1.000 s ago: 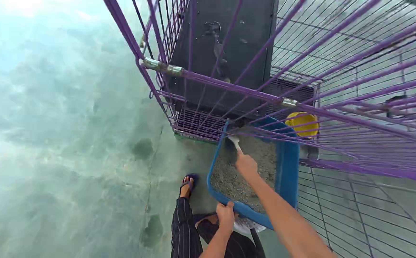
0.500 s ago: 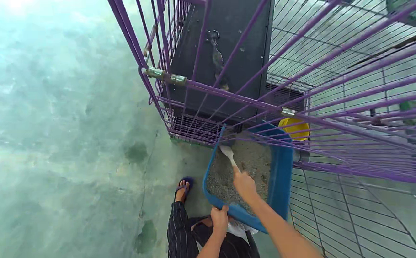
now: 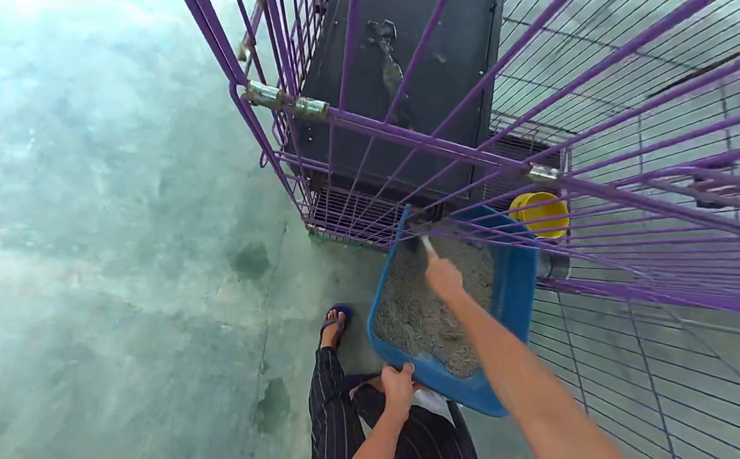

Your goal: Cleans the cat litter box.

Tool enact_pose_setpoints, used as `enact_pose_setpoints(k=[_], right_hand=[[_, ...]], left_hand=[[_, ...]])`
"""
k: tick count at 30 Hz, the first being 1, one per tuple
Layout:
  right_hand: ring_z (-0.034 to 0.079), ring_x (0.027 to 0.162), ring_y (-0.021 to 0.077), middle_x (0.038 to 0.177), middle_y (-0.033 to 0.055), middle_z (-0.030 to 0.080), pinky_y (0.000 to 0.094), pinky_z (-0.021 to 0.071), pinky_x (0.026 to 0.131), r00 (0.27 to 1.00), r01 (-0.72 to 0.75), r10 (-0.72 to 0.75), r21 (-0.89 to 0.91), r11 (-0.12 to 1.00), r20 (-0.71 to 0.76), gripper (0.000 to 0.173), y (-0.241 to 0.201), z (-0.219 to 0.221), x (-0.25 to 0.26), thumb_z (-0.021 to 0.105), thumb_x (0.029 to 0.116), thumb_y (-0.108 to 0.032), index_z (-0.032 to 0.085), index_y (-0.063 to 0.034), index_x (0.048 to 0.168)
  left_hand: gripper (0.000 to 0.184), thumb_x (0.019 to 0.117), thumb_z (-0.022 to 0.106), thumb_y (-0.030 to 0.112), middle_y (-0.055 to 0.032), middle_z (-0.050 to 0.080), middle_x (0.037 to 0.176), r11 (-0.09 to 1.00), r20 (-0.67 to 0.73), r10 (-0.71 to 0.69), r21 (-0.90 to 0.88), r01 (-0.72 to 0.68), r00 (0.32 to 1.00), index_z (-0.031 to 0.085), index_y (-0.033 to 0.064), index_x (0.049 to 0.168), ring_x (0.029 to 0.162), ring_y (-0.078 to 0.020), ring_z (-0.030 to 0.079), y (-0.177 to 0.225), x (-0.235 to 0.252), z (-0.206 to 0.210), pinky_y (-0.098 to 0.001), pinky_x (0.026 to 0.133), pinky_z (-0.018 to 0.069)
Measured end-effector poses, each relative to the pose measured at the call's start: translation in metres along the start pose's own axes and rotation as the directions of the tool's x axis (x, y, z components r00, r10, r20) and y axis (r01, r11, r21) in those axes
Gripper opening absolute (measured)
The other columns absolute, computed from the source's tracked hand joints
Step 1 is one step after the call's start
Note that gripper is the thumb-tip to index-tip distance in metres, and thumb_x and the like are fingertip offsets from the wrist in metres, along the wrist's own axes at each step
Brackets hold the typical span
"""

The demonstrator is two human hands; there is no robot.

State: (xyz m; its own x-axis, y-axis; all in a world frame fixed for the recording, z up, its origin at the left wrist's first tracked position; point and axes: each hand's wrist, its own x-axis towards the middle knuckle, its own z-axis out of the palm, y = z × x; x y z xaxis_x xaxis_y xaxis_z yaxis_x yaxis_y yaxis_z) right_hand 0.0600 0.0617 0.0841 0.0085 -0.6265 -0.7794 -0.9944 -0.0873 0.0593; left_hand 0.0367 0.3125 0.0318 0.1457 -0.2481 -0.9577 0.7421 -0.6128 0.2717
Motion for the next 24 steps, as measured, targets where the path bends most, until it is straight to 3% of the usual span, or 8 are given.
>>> enact_pose_setpoints(k=[3,6,8,11,13,18,24], right_hand=[[0.052,0.138,0.0445,0.148,0.0279,0.054,0.0602,0.0422,0.112,0.998,0.045,-0.039,0.135,0.990,-0.047,0.046,0.020,-0.032,0.031,0.032,0.1125,-0.016,0.042,-0.0071,0.157],[0.053,0.137,0.0434,0.146,0.0264,0.056,0.0593,0.0377,0.115,0.998,0.061,-0.047,0.321,0.945,-0.051,0.044,0.066,-0.040,0.002,0.035,0.1140,-0.021,0.049,-0.0083,0.154],[0.059,0.129,0.0461,0.138,0.0280,0.062,0.0619,0.0428,0.109,0.999,0.045,-0.044,0.230,0.972,-0.007,0.044,0.086,-0.022,-0.048,0.036,0.1138,-0.022,0.048,-0.0103,0.155],[0.063,0.121,0.0470,0.132,0.0278,0.064,0.0634,0.0496,0.100,0.993,-0.049,0.050,-0.011,0.999,0.104,0.047,0.090,0.025,-0.092,0.036,0.1132,-0.028,0.043,-0.0218,0.159],[0.063,0.120,0.0487,0.136,0.0307,0.059,0.0617,0.0519,0.098,0.993,-0.064,0.072,-0.088,0.994,0.094,0.049,0.079,0.036,-0.078,0.035,0.1126,-0.024,0.036,-0.0212,0.162],[0.061,0.123,0.0484,0.139,0.0323,0.056,0.0606,0.0516,0.098,0.998,-0.058,0.060,-0.120,0.991,0.010,0.050,0.049,-0.002,-0.010,0.033,0.1123,-0.019,0.033,-0.0141,0.162],[0.064,0.115,0.0506,0.139,0.0338,0.055,0.0601,0.0537,0.096,0.996,-0.059,0.065,-0.099,0.993,0.056,0.055,0.064,0.050,-0.063,0.037,0.1119,-0.019,0.024,-0.0193,0.165]], left_hand=[[0.027,0.1003,0.062,0.005,-0.0224,0.068,0.092,1.000,-0.006,0.014,0.025,-0.014,1.000,0.054,-0.0100,0.121,0.068,-0.0243,0.070,0.001,0.000,0.000,-0.0383,0.062,0.0611],[0.039,0.1028,0.062,0.012,-0.0282,0.066,0.106,0.996,0.016,-0.003,0.086,0.002,1.000,0.050,-0.0107,0.132,0.081,-0.0308,0.071,0.001,0.008,-0.011,-0.0446,0.073,0.0619],[0.038,0.1029,0.062,0.013,-0.0286,0.067,0.108,0.994,0.014,-0.016,0.107,0.014,1.000,0.051,-0.0104,0.131,0.083,-0.0315,0.072,0.002,0.011,-0.014,-0.0450,0.075,0.0622],[0.036,0.1020,0.063,0.009,-0.0272,0.067,0.104,0.995,0.013,-0.044,0.087,0.042,0.999,0.051,-0.0105,0.130,0.080,-0.0293,0.071,0.002,0.005,-0.013,-0.0427,0.072,0.0618],[0.036,0.1016,0.062,0.007,-0.0275,0.066,0.105,0.997,0.015,-0.057,0.054,0.056,0.998,0.050,-0.0109,0.130,0.080,-0.0292,0.072,0.000,0.005,-0.011,-0.0419,0.072,0.0622],[0.027,0.1006,0.061,0.004,-0.0231,0.068,0.092,0.996,-0.007,-0.054,0.071,0.054,0.999,0.053,-0.0110,0.121,0.069,-0.0249,0.070,0.003,0.015,-0.014,-0.0378,0.064,0.0614],[0.029,0.1008,0.060,0.002,-0.0249,0.068,0.096,0.999,0.024,-0.047,0.029,0.046,0.999,0.052,-0.0121,0.124,0.074,-0.0266,0.072,0.002,0.001,-0.022,-0.0397,0.067,0.0626]])
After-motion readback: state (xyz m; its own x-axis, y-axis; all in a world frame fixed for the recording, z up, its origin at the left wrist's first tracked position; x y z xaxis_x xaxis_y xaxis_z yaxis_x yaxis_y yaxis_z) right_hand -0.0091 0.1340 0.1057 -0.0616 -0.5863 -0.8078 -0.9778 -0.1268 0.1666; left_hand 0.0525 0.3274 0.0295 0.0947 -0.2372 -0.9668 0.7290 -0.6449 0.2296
